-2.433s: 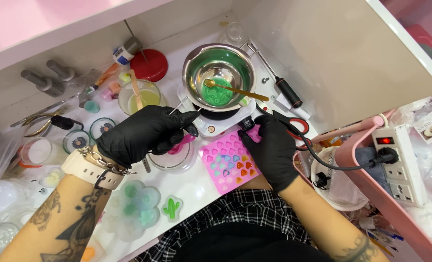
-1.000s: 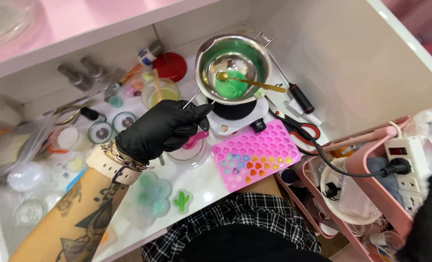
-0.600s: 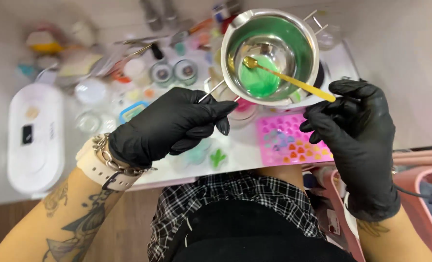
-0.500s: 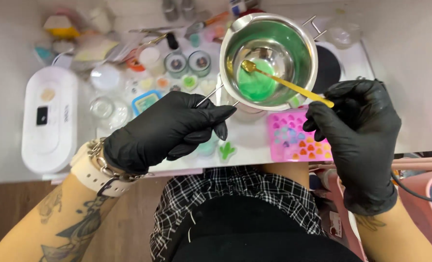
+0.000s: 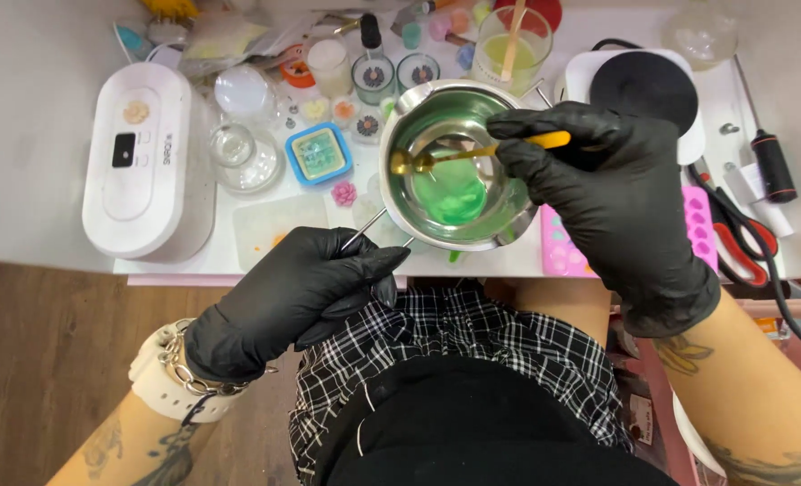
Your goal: Pouring melted wax into molds and preparing decorative wax elements at a craft station.
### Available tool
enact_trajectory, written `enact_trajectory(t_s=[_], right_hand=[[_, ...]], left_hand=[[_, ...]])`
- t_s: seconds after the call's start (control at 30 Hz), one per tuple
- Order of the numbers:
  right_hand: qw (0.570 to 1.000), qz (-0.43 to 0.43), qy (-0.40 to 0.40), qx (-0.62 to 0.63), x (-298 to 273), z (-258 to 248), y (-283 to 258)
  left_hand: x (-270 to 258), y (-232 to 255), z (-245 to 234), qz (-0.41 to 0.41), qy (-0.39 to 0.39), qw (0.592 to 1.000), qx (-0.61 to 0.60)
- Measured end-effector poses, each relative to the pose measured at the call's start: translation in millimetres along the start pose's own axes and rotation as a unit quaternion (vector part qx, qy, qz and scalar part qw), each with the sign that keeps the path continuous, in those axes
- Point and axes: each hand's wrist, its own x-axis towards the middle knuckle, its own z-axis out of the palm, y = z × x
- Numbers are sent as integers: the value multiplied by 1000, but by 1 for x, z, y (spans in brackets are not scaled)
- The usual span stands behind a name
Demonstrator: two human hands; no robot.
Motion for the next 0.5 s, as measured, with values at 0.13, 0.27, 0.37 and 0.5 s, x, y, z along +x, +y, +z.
enact_trajectory(t_s=[0.13,0.27,0.37,0.5], right_hand=[[999,-41,-36,1,-8,-2,8],[999,-31,-26,3,-25,-9,5],[1000,-19,-12,20,-40,-17,26],[998,0,-2,69,-51,-23,54]], left_hand=[[1,-20,-3,1,46,999,-2],[6,-36,-4,19,71,997,22],[14,-49,-7,27,97,995,27],[25,-61,-9,78,139,985,67]])
